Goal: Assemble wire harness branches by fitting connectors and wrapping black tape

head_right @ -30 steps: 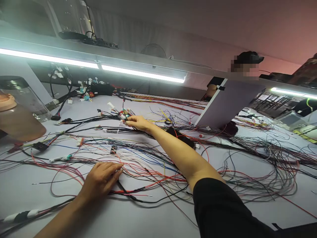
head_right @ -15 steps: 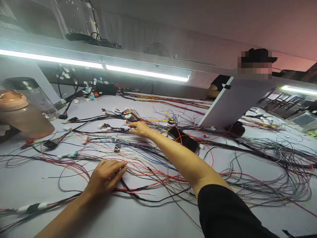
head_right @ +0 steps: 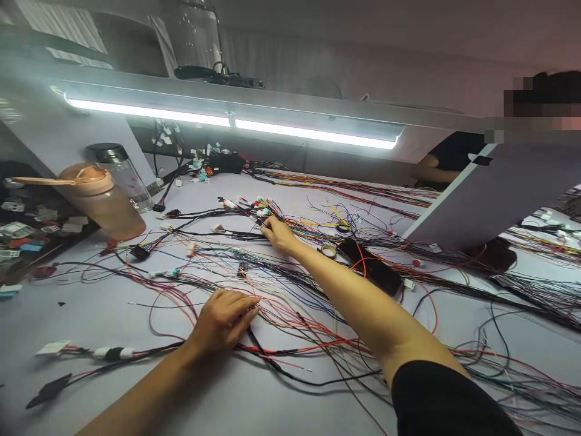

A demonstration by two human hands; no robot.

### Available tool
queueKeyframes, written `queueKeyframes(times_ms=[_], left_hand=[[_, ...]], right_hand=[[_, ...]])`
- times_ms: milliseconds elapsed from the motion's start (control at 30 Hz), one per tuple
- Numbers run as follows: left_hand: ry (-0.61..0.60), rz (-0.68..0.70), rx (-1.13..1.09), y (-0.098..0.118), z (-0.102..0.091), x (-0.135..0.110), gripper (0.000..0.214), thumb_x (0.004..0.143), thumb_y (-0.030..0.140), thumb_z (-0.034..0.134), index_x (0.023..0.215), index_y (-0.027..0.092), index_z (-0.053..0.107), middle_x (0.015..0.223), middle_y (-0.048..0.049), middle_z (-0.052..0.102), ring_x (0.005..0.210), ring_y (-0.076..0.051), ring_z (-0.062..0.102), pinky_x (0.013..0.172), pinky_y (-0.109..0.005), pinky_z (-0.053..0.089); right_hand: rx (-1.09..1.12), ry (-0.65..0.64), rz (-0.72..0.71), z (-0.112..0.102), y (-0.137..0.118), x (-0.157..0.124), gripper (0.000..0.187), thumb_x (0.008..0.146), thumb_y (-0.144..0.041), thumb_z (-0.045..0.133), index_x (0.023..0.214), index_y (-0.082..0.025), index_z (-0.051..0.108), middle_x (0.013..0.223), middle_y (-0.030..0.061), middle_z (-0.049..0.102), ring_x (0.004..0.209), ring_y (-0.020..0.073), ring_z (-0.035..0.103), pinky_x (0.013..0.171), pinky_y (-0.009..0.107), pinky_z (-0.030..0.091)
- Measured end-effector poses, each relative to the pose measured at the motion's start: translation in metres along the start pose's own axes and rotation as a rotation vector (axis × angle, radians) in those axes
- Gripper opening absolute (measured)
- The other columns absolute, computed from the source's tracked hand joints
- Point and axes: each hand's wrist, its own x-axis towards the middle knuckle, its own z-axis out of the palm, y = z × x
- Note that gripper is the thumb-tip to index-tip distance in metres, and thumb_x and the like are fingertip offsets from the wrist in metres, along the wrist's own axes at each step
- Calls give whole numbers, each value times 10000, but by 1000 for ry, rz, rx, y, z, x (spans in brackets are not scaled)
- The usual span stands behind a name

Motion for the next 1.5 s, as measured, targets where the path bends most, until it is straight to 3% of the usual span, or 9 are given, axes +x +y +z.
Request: queueKeyframes(times_ms=[333,567,867,1033,1167,1300,1500], left_hand=[[-25,-45,-7,0,2,-3,141,909,244,559,1014,201,644,878,-4,710,808,-158,640,728,-340,376],[-16,-25,-28,-2,3,-2,140,902,224,558,1013,194,638,887,-16,710,800,-163,634,726,-339,384],[-16,-1,-23,-5,5,-3,138,908,216,552,1014,194,637,910,-22,708,837,-168,634,751,-335,412],[-4,14,-5,-8,6,-4,162,922,243,530,1022,194,648,905,-37,711,842,-169,643,766,-335,429],[-25,16,13,-8,6,-4,168,925,245,522,1016,195,654,906,-44,714,852,-173,648,766,-335,437],[-37,17,22,-6,4,-2,176,923,253,526,1023,196,660,906,-45,715,848,-173,652,760,-332,447],[-75,30,97,-1,2,-2,197,923,243,516,1045,179,657,943,-63,706,878,-181,652,780,-333,472]], right_hand=[[174,24,-141,1,15,-10,140,899,-323,423,955,-196,412,848,46,665,714,152,567,686,282,423],[22,-5,-209,1,16,-28,176,840,-298,555,971,-184,584,897,21,660,793,155,577,738,266,423],[-294,-14,-187,21,-4,-40,208,875,-300,618,1049,-196,662,999,104,687,982,233,602,920,370,398],[-308,-38,-236,20,-5,-40,271,865,-232,614,1130,-180,638,1085,117,688,1071,238,601,959,380,421],[-240,5,-269,7,1,-47,364,868,-166,574,1230,-185,603,1283,97,617,1217,198,549,1041,343,409],[-176,108,-258,-13,4,-80,312,895,-168,506,1173,-194,645,1239,92,647,1173,205,586,1033,394,432],[-138,221,-378,-16,-31,-175,229,935,-264,510,1107,-205,648,1082,78,703,1010,207,625,890,371,461]])
